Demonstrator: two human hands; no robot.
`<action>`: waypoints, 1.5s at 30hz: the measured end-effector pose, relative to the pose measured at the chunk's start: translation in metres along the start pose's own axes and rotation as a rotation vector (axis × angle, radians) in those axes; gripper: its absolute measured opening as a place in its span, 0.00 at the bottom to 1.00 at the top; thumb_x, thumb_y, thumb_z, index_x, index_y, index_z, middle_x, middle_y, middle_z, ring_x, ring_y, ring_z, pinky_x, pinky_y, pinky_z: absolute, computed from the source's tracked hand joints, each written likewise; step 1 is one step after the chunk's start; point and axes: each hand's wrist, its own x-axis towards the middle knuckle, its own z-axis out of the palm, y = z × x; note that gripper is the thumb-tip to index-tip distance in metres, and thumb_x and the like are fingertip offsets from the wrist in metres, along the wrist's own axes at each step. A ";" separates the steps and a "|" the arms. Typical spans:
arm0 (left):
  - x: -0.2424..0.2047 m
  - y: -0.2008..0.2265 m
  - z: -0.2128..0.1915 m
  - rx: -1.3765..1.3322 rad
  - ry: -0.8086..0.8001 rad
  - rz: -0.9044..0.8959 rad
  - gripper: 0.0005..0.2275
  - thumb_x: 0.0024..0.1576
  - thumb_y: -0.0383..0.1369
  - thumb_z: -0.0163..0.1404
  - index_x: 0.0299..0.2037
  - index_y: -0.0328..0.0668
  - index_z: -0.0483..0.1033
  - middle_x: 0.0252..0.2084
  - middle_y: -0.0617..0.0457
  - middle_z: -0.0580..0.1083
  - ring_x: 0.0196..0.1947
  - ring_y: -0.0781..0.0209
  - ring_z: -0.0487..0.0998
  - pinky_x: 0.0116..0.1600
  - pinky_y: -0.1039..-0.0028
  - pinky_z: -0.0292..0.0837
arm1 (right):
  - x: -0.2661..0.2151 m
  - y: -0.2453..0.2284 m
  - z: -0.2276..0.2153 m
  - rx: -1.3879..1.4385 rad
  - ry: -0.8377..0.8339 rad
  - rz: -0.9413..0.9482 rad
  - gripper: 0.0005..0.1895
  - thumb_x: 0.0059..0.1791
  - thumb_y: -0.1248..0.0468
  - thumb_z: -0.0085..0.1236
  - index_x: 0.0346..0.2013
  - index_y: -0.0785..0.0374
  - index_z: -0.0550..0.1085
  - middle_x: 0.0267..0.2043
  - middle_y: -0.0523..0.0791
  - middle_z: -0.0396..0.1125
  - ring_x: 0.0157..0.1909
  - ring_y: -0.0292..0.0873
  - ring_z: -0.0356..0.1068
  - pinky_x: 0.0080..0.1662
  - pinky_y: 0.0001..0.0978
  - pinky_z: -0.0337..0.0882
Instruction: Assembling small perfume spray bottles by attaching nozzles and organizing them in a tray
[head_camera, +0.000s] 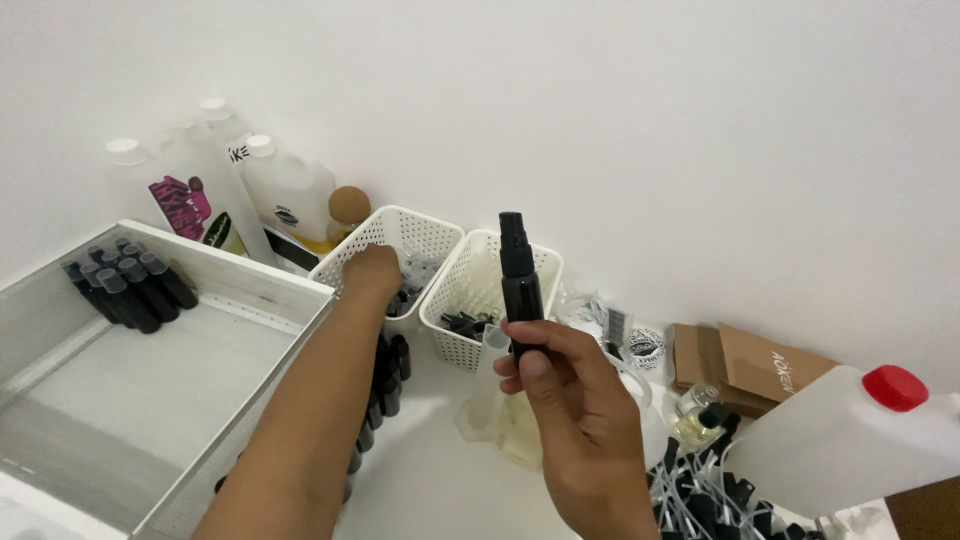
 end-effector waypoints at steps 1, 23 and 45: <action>0.002 0.001 0.003 -0.002 -0.001 0.003 0.15 0.60 0.29 0.45 0.57 0.43 0.77 0.57 0.46 0.76 0.56 0.46 0.79 0.55 0.60 0.77 | 0.001 -0.001 -0.001 -0.004 0.001 0.000 0.15 0.53 0.58 0.49 0.50 0.60 0.76 0.53 0.43 0.77 0.41 0.39 0.78 0.47 0.29 0.79; -0.250 -0.012 -0.179 -1.539 -0.014 0.633 0.10 0.55 0.27 0.56 0.46 0.34 0.77 0.42 0.46 0.77 0.43 0.53 0.85 0.54 0.71 0.83 | 0.002 0.006 0.017 -0.109 -0.080 0.068 0.16 0.53 0.58 0.51 0.51 0.57 0.80 0.39 0.45 0.78 0.39 0.39 0.78 0.47 0.30 0.77; -0.335 0.025 -0.156 -2.056 -0.176 0.805 0.11 0.59 0.38 0.35 0.30 0.41 0.62 0.11 0.52 0.55 0.10 0.65 0.51 0.18 0.75 0.50 | -0.011 0.003 0.032 0.161 0.008 0.025 0.24 0.46 0.72 0.59 0.47 0.56 0.56 0.61 0.52 0.65 0.54 0.49 0.74 0.56 0.39 0.74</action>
